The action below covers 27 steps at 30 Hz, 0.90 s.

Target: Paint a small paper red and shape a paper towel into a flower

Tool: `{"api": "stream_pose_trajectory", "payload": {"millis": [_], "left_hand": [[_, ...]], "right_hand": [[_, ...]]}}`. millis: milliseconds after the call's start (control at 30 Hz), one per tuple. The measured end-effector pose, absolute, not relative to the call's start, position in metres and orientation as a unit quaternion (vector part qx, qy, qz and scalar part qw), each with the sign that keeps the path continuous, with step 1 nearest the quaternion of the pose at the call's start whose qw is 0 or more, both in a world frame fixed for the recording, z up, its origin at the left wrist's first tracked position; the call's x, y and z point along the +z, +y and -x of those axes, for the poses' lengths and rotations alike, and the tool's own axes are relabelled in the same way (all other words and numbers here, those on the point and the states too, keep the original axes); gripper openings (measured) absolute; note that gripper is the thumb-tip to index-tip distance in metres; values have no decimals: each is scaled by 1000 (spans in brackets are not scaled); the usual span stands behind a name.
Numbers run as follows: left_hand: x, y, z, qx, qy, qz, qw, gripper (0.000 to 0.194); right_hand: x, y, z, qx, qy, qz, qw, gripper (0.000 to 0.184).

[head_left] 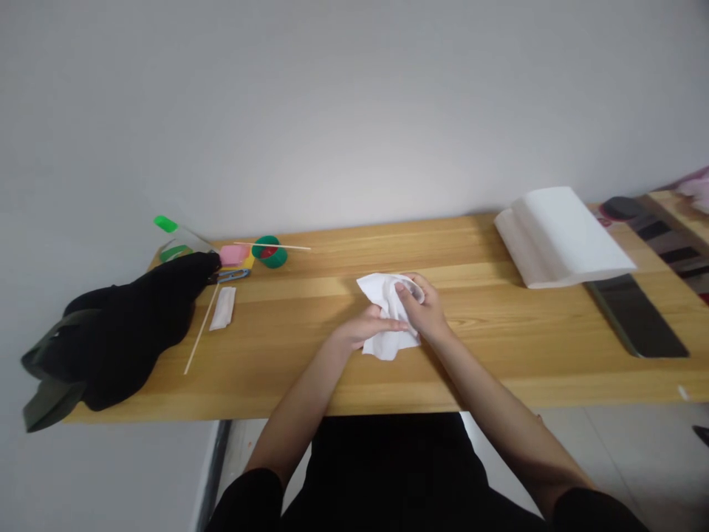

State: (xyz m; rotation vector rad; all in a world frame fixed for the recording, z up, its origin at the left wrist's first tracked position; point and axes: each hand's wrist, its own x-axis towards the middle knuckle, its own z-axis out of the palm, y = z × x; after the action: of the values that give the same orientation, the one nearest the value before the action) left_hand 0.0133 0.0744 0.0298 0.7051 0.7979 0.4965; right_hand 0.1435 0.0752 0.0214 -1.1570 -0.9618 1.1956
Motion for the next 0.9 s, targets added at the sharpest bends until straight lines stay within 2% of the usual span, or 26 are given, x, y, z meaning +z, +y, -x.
{"api": "stream_pose_trajectory", "payload": {"millis": [133, 400, 533, 900], "left_hand": [[27, 73, -14, 217, 373, -352, 831, 28], [20, 75, -13, 245, 362, -340, 833, 38], [21, 77, -11, 247, 340, -329, 846, 38], [24, 80, -10, 265, 324, -289, 861, 30]], "right_hand": [[22, 74, -143, 547, -409, 480, 551, 29], [18, 79, -149, 668, -348, 419, 507, 38], [23, 80, -154, 755, -289, 327, 490, 31], [27, 83, -158, 757, -245, 319, 514, 24]]}}
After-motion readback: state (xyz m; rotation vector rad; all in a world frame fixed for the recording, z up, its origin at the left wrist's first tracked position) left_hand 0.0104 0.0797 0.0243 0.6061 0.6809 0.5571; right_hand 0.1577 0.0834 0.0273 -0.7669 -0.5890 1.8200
